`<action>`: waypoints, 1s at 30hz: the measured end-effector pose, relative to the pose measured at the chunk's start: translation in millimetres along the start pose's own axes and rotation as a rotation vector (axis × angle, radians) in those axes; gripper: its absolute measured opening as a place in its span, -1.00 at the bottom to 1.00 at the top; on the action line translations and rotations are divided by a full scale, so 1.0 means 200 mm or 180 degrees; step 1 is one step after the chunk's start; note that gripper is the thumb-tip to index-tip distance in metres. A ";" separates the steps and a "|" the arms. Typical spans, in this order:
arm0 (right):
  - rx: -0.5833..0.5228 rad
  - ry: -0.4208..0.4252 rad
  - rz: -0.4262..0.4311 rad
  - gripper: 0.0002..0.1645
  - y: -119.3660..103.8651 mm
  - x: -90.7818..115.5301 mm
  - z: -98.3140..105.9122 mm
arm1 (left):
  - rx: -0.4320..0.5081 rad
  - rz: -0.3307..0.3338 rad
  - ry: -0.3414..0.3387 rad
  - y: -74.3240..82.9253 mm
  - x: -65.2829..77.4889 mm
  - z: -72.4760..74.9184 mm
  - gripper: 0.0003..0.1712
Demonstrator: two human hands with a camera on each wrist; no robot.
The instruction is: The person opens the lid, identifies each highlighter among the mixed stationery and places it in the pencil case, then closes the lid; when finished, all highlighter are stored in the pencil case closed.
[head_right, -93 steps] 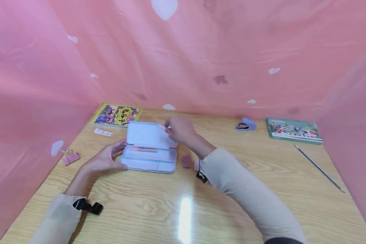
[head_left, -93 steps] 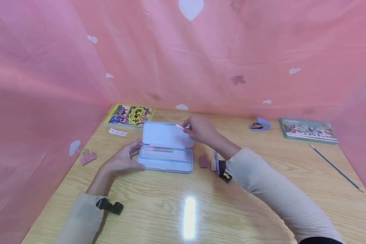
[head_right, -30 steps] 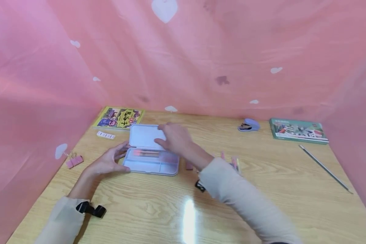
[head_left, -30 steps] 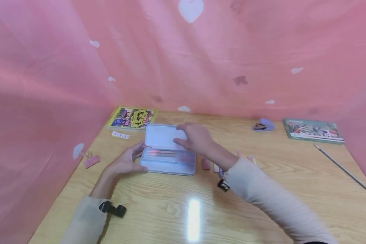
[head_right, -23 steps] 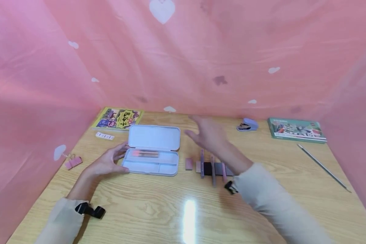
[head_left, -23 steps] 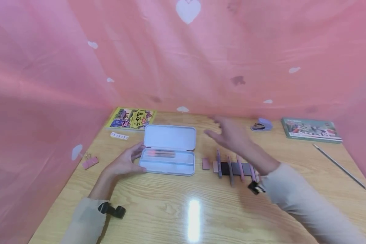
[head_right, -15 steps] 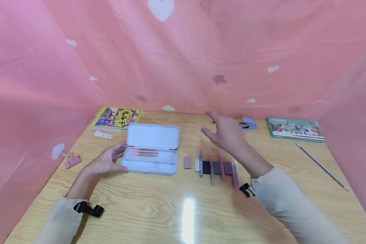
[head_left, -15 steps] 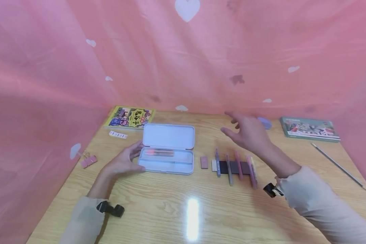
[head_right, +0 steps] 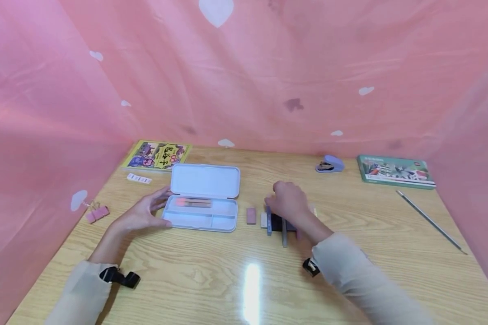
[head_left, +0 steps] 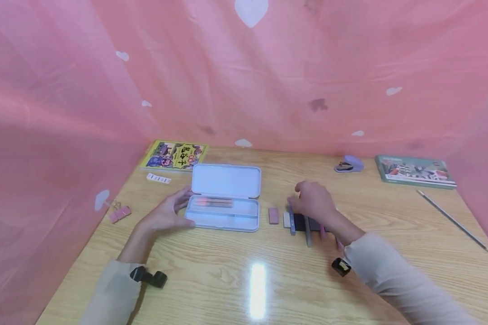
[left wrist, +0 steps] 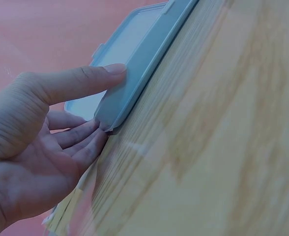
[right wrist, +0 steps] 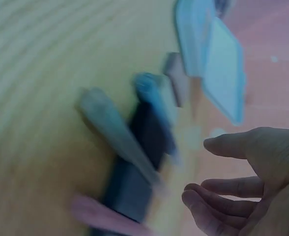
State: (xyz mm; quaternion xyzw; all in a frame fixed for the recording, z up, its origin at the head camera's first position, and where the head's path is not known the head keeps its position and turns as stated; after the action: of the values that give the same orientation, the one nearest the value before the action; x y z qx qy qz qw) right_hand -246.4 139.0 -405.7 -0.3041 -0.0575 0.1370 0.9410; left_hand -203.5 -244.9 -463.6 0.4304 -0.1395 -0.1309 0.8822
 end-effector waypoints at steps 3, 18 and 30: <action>0.0109 0.0019 -0.0137 -0.67 0.01 -0.01 -0.06 | 0.0027 -0.0060 -0.0011 0.01 0.00 0.00 0.36; -0.0430 0.0172 -0.0145 -0.61 -0.02 -0.04 0.01 | -0.0017 -0.0077 0.0015 0.01 0.00 0.02 0.36; -0.0093 0.0004 0.0359 -0.70 -0.26 -0.12 0.09 | 0.0075 -0.0037 0.0004 0.00 0.00 0.00 0.39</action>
State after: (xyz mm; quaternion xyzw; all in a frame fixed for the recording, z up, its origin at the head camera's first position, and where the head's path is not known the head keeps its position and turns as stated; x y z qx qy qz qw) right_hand -260.8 102.4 -360.8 -0.3205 -0.0417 0.1887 0.9273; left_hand -203.8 -245.7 -463.8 0.4416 -0.1379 -0.1341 0.8764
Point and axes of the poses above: each hand's wrist, its own x-axis away from the middle knuckle, its own z-axis out of the back of the hand, y = z × x, the point moved 4 cm from there along -x, towards the middle knuckle, and after that the axes turned 13 degrees about -x, right-handed, at the moved point
